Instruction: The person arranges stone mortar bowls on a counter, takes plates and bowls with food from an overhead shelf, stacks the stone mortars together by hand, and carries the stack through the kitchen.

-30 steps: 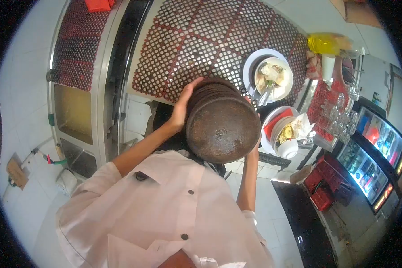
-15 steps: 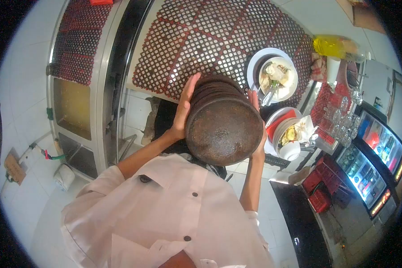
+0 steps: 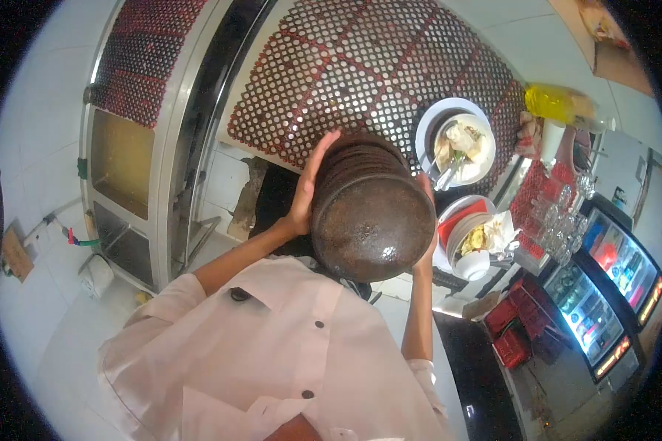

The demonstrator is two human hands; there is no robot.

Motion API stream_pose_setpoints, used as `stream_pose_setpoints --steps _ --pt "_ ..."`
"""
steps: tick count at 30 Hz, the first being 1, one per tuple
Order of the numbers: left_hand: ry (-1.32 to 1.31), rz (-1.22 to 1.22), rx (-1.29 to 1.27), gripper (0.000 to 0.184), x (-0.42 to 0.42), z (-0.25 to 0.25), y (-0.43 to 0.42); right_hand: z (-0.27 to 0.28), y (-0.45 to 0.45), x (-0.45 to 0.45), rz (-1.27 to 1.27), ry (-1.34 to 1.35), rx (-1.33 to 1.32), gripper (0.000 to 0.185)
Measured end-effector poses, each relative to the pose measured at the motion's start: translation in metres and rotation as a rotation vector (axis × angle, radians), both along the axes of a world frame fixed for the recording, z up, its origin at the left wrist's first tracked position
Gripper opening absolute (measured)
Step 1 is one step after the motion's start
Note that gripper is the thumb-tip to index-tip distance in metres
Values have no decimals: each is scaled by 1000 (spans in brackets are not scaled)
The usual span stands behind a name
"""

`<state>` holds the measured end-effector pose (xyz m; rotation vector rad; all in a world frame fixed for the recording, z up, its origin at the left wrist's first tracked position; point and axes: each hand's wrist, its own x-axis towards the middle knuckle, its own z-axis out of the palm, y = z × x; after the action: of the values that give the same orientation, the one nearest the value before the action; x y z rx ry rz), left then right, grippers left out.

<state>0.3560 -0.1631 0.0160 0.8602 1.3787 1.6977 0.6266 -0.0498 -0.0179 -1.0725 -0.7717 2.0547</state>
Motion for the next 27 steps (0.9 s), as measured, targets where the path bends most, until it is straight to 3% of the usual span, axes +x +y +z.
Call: stream_pose_setpoints --steps 1,3,6,9,27 --pt "-34 30 28 88 2 2 -1 0 2 -7 -56 52 -33 69" --pt "-20 44 62 94 0 -3 -1 53 18 -53 123 -276 256 75" --pt "90 3 58 98 -3 -13 -3 30 24 -61 45 72 226 72" --pt "144 -23 36 98 -5 -15 -1 31 5 -75 -116 119 -41 72" --pt "148 -98 93 92 -11 -19 12 21 -5 -64 -19 -81 37 74"
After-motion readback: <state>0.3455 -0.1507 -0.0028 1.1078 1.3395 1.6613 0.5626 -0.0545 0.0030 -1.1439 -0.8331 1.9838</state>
